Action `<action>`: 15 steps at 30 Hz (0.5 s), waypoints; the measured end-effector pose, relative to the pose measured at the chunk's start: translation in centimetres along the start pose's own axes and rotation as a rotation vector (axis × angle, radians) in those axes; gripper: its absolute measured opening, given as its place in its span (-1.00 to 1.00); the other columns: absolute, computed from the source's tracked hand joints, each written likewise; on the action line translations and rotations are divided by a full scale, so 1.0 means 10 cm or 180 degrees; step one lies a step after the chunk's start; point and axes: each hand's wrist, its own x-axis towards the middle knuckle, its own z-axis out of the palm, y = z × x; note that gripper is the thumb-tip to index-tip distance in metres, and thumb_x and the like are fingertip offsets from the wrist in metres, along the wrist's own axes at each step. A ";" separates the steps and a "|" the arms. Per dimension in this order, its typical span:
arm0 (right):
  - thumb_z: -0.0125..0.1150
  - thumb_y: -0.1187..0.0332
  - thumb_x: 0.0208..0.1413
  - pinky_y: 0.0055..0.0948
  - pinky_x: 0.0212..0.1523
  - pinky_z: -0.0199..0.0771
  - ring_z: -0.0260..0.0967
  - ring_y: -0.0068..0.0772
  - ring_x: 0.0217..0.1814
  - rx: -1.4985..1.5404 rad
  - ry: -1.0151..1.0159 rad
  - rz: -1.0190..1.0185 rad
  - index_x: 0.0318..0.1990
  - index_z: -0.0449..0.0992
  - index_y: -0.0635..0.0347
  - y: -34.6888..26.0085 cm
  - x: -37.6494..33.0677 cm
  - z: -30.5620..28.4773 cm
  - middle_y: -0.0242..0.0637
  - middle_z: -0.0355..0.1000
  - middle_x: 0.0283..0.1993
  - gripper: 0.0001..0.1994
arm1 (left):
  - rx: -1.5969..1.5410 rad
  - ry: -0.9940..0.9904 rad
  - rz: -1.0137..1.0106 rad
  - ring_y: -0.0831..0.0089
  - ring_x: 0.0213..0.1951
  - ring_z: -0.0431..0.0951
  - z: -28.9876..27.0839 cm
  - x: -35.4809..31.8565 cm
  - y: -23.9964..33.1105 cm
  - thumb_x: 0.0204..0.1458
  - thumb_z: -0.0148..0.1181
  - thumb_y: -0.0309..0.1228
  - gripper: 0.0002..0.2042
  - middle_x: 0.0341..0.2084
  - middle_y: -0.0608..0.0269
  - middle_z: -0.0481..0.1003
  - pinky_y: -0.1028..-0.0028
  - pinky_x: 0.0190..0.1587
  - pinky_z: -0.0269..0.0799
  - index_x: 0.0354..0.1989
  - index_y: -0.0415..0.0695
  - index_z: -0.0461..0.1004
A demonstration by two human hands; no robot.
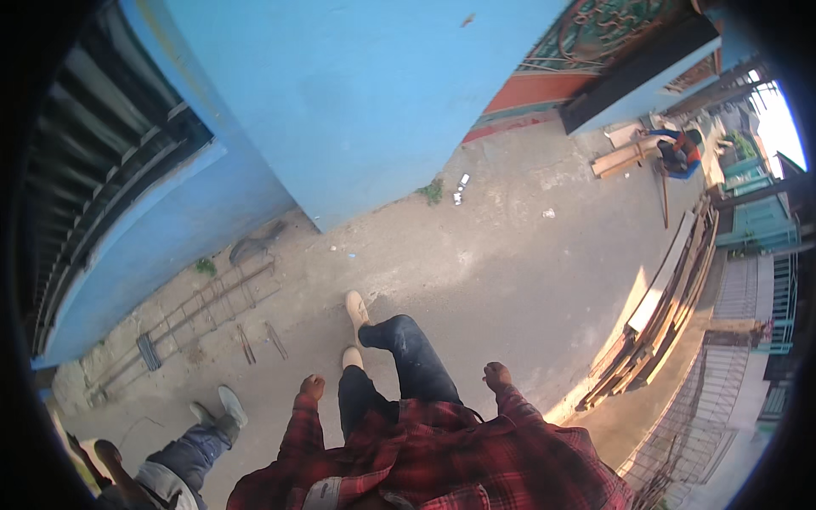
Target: The person works on a construction site, initially adjusting a metal grid on the ground. They then move to a wooden frame, where they pick up nails from a bucket and use a hammer to fasten wooden cross-pieces to the frame. The person works on the frame while squatting on the ground.
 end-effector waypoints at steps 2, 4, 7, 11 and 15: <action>0.14 0.35 0.17 -0.34 -0.19 0.60 0.55 -0.20 -0.17 0.0338 -0.0335 0.0175 0.04 0.45 0.47 0.38 -0.31 -0.15 -0.05 0.51 -0.07 -0.62 | 0.0567 0.0101 0.0179 0.08 -0.13 0.60 -0.11 0.09 0.49 0.03 0.05 -0.21 -0.66 -0.21 0.00 0.60 0.26 -0.04 0.47 -0.14 -0.16 0.57; 0.15 0.33 0.16 -0.36 -0.18 0.60 0.55 -0.25 -0.15 0.0360 -0.0551 0.0591 0.07 0.45 0.39 0.66 -0.58 -0.48 -0.07 0.51 -0.04 -0.62 | 0.0948 0.0128 0.0410 0.13 -0.17 0.62 -0.12 0.05 1.28 0.03 0.05 -0.22 -0.66 -0.24 0.01 0.61 0.27 -0.06 0.48 -0.15 -0.17 0.57; 0.07 0.19 0.12 -0.23 -0.01 0.51 0.56 -0.22 -0.07 -0.0057 -0.0587 0.0267 0.02 0.55 0.25 2.13 -0.37 -0.83 -0.11 0.58 -0.09 -0.59 | 0.0758 -0.0021 0.0491 0.24 -0.26 0.62 0.27 0.21 2.51 0.05 0.04 -0.26 -0.71 -0.34 0.07 0.61 0.29 -0.14 0.51 -0.22 -0.20 0.56; 0.01 0.14 0.10 -0.23 0.10 0.43 0.53 -0.21 -0.02 -0.1131 -0.0553 0.0348 0.02 0.58 0.16 2.44 0.69 -2.22 -0.17 0.59 -0.09 -0.58 | 0.0234 -0.0025 0.0540 0.32 -0.33 0.61 1.43 0.59 4.46 0.09 0.02 -0.32 -0.74 -0.41 0.15 0.59 0.38 -0.24 0.53 -0.22 -0.24 0.53; 0.11 0.36 0.14 -0.33 -0.17 0.61 0.55 -0.26 -0.13 0.2011 0.0454 0.0653 0.01 0.49 0.43 1.72 1.16 -4.20 -0.09 0.53 -0.09 -0.65 | 0.0437 -0.0502 0.0559 0.34 -0.33 0.61 2.78 0.13 5.77 0.15 0.00 -0.34 -0.74 -0.26 0.14 0.58 0.40 -0.30 0.54 -0.12 -0.25 0.48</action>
